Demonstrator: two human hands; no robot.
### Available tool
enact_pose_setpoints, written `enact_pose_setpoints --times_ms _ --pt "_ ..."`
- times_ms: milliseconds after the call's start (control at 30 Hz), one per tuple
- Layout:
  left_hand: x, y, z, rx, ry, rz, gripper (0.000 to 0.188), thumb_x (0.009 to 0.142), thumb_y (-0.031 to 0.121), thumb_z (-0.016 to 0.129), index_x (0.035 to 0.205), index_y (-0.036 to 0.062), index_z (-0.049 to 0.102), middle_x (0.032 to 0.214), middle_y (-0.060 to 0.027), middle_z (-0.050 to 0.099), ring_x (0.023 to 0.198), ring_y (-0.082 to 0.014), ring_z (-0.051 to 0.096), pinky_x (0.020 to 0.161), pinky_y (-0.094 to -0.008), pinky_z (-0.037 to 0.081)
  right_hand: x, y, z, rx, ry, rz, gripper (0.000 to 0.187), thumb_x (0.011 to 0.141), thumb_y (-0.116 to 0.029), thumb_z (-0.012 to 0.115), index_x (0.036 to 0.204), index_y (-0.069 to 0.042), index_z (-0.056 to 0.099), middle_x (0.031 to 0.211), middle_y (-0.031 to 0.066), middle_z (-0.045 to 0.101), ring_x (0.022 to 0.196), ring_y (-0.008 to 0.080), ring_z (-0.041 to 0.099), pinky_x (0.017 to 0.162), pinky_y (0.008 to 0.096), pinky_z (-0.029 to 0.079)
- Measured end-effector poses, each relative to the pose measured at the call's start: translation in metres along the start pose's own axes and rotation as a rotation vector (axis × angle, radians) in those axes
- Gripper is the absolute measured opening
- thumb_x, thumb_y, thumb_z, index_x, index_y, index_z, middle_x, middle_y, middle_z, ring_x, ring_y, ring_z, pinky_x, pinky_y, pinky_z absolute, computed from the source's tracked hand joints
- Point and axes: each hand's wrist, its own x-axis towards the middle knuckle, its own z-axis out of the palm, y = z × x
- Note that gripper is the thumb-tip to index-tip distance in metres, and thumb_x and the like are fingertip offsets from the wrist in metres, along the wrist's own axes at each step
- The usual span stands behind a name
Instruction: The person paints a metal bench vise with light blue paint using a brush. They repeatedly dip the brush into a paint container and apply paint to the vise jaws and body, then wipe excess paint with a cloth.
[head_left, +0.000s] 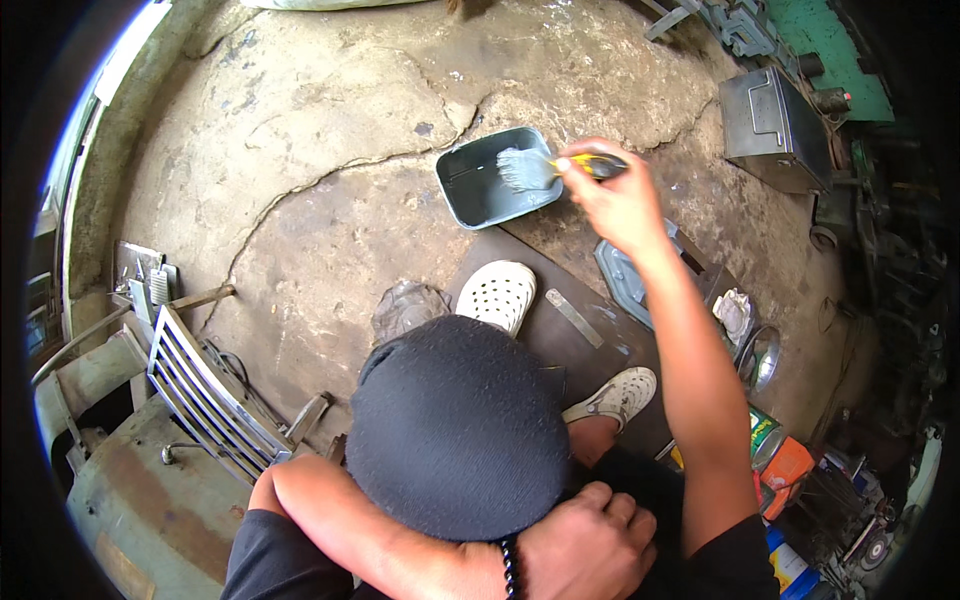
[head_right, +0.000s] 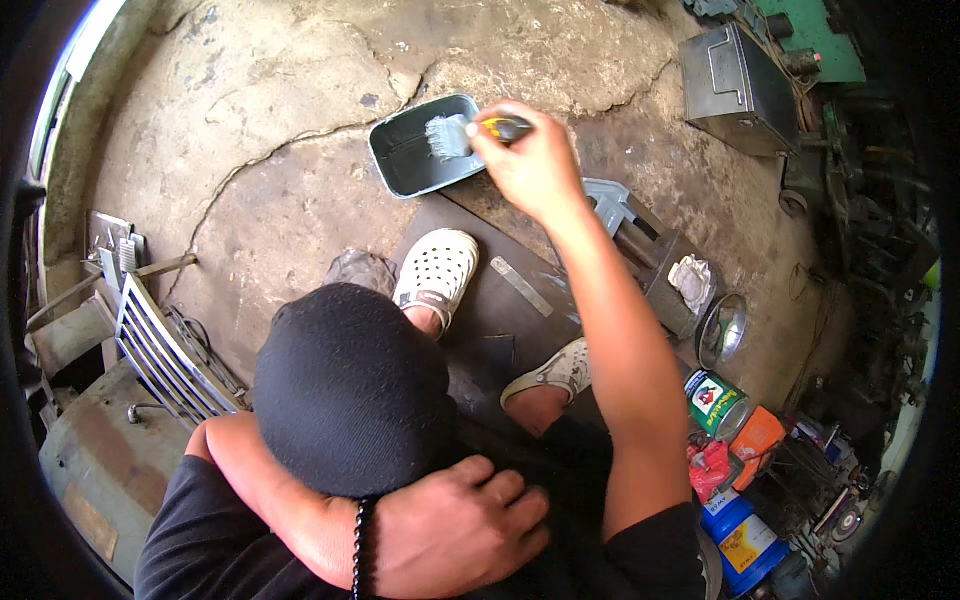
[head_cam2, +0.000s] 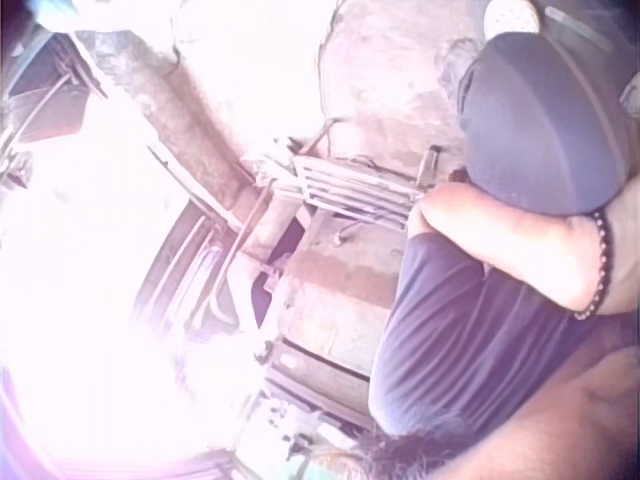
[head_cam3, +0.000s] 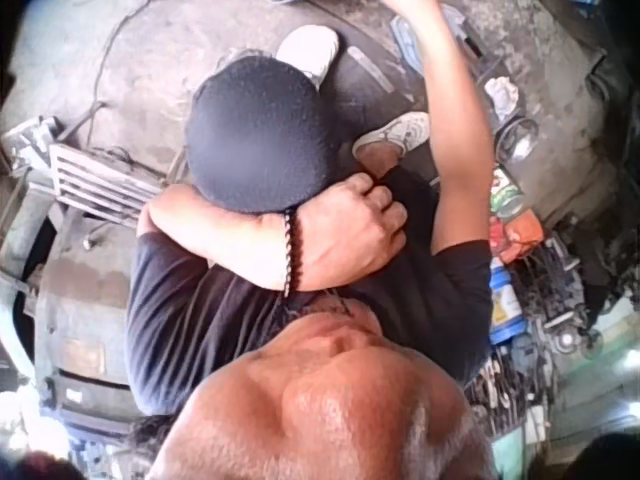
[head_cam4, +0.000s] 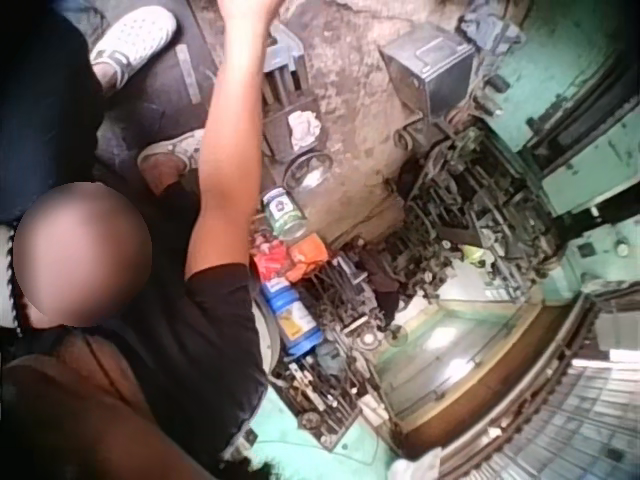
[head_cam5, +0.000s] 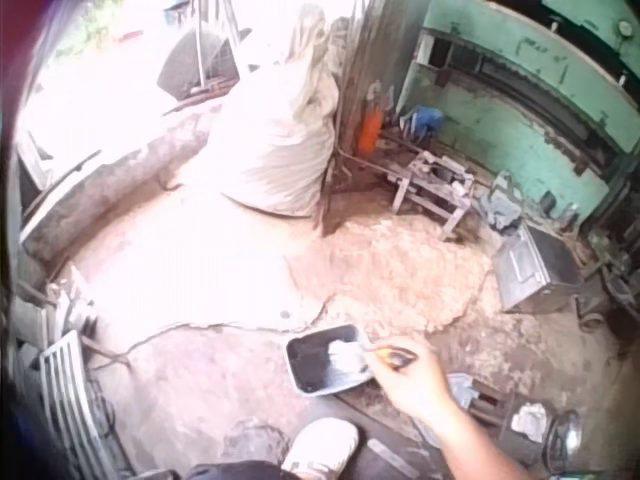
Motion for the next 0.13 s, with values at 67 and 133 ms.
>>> enact_pose_setpoints --times_ms 67,133 --pt "0.001 -0.004 0.002 0.002 -0.027 -0.022 0.015 0.083 0.023 0.056 0.087 0.0118 0.065 0.091 -0.0029 0.06 0.087 -0.0181 0.061 0.074 -0.0295 0.047 0.018 0.009 0.017 -0.31 -0.045 -0.035 0.017 0.09 -0.02 0.072 0.098 -0.005 0.071 0.08 0.001 0.068 0.064 0.01 0.057 0.06 0.0286 0.048" --pt "0.001 -0.008 0.002 0.007 -0.043 -0.048 0.016 0.082 0.023 0.056 0.089 0.012 0.065 0.092 -0.0023 0.059 0.088 -0.0174 0.06 0.073 -0.0283 0.047 0.028 0.014 0.03 -0.401 -0.103 0.006 0.02 0.088 -0.024 0.074 0.098 -0.006 0.072 0.079 0.0021 0.068 0.063 0.0107 0.056 0.06 0.0304 0.048"
